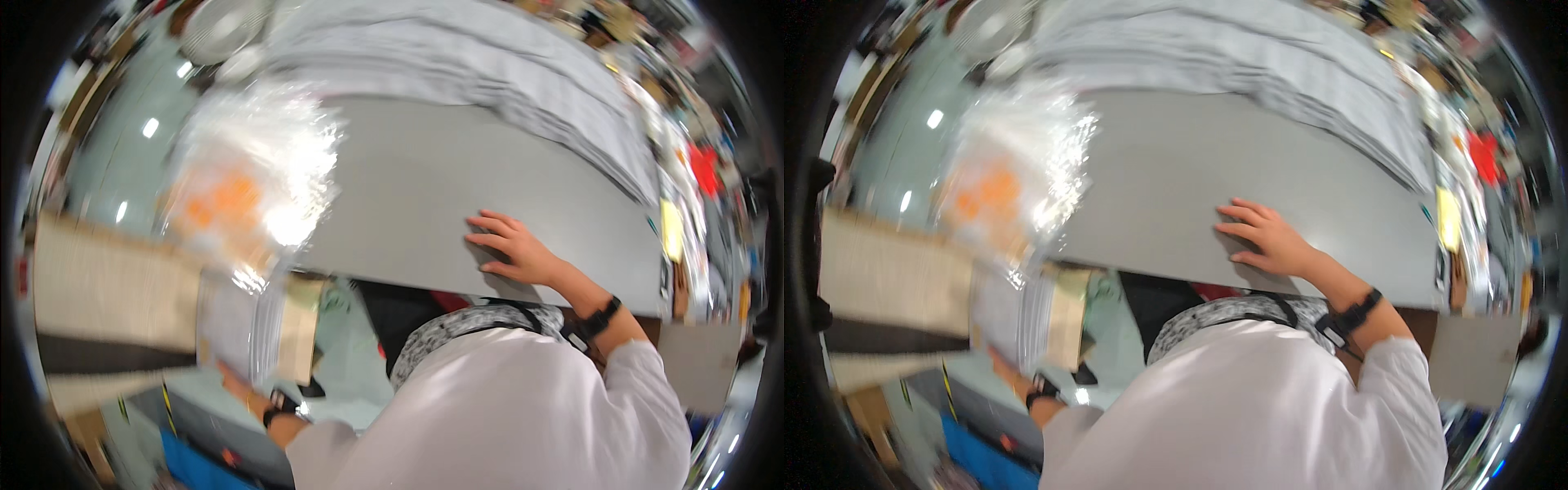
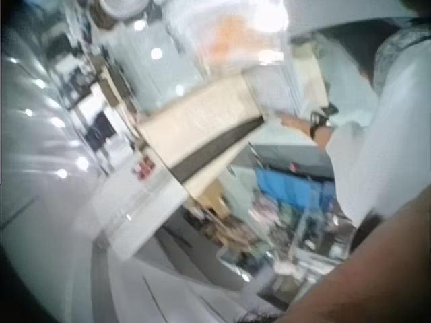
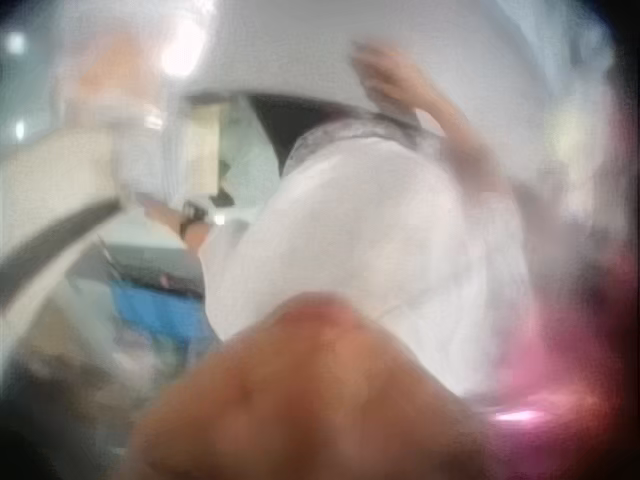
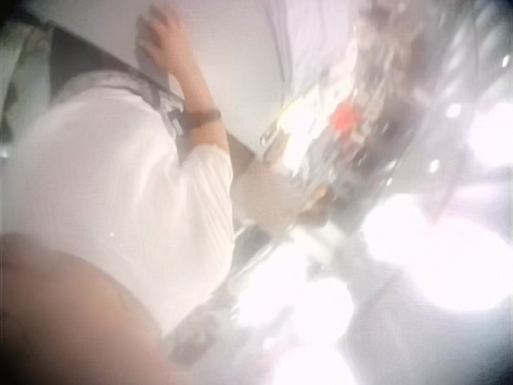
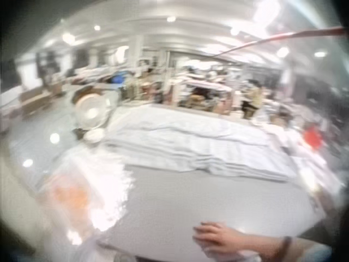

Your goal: The person folds gray fabric pieces on a table and places each folded piece into a clear plastic bag. The person repeats this process for multiple items, stacking the packaged pieces on the table.

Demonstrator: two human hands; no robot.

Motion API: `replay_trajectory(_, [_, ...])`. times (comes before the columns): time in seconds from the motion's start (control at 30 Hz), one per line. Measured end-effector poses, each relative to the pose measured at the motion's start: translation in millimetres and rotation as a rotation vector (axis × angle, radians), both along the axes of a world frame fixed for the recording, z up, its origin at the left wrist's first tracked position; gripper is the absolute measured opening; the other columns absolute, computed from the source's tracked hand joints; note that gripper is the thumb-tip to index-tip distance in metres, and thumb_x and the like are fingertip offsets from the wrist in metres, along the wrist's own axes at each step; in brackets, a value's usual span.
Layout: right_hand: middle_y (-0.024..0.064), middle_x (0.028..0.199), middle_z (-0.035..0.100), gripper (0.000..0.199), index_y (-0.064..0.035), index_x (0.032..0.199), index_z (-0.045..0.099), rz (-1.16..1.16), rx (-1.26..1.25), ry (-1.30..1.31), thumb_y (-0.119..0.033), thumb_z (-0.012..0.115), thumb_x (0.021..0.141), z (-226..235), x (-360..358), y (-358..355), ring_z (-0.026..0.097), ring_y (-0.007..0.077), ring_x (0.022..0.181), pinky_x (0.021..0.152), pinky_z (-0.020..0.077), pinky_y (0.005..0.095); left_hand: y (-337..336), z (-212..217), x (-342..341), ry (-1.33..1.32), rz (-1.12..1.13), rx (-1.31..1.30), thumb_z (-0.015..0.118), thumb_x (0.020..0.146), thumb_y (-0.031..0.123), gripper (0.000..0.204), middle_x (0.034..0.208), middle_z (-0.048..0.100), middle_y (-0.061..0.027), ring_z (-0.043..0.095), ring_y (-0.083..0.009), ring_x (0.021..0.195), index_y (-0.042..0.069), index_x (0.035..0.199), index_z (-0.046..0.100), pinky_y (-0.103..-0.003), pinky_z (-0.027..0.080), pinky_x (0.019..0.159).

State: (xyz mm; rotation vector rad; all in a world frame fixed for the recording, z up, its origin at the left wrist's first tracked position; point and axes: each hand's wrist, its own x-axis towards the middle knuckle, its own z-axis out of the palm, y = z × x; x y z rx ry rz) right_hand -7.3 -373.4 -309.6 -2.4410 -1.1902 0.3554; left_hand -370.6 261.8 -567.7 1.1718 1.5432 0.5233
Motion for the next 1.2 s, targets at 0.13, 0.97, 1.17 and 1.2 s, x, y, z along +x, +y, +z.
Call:
replay_trajectory(0.13, [0.0094,0.155,0.053,0.048,-0.0134,0.135,0.066,-0.086,0.168,0.010,-0.023,0.078,0.090,-30.6,30.8,-48.7,0.043,0.0367,0.145,0.119,0.0362,0.0498,23.2,-16.1,-18.0,-0.420,-0.206,0.034,0.067,0.097,0.051,0.077,0.161,0.043,-0.0109,0.040,-0.0300,0.147,0.007,0.157,0.045,-0.046,0.029,0.123])
replay_trajectory(0.97, [0.0127,0.116,0.071,0.029,-0.0076,0.117,0.064,-0.724,0.968,-0.245,-0.021,0.074,0.093,26.5,257.6,-208.8,0.066,0.0272,0.109,0.090,0.0561,0.0375,-476.4,253.2,703.2,-0.615,-1.259,-0.897,0.043,0.110,0.051,0.069,0.126,0.066,-0.0326,0.071,-0.0443,0.107,-0.013,0.137,0.047,-0.048,0.064,0.085])
replay_trajectory(1.17, [0.0185,0.106,0.072,0.017,-0.0099,0.103,0.074,-0.969,-0.329,-0.296,-0.014,0.063,0.092,69.2,296.7,-378.6,0.069,0.0403,0.098,0.088,0.0555,0.0489,-420.3,359.3,830.3,-0.376,-1.445,-0.111,0.049,0.108,0.031,0.042,0.126,0.068,-0.0258,0.072,-0.0362,0.107,-0.007,0.124,0.061,-0.049,0.062,0.091])
replay_trajectory(1.2, [0.0184,0.096,0.073,0.020,-0.0086,0.110,0.074,-1.078,-0.159,-0.558,-0.014,0.061,0.096,83.1,305.0,-396.9,0.070,0.0379,0.098,0.087,0.0558,0.0449,-411.4,393.9,844.4,-0.542,-1.351,0.094,0.053,0.106,0.024,0.030,0.120,0.072,-0.0193,0.072,-0.0300,0.106,-0.002,0.117,0.065,-0.047,0.061,0.093])
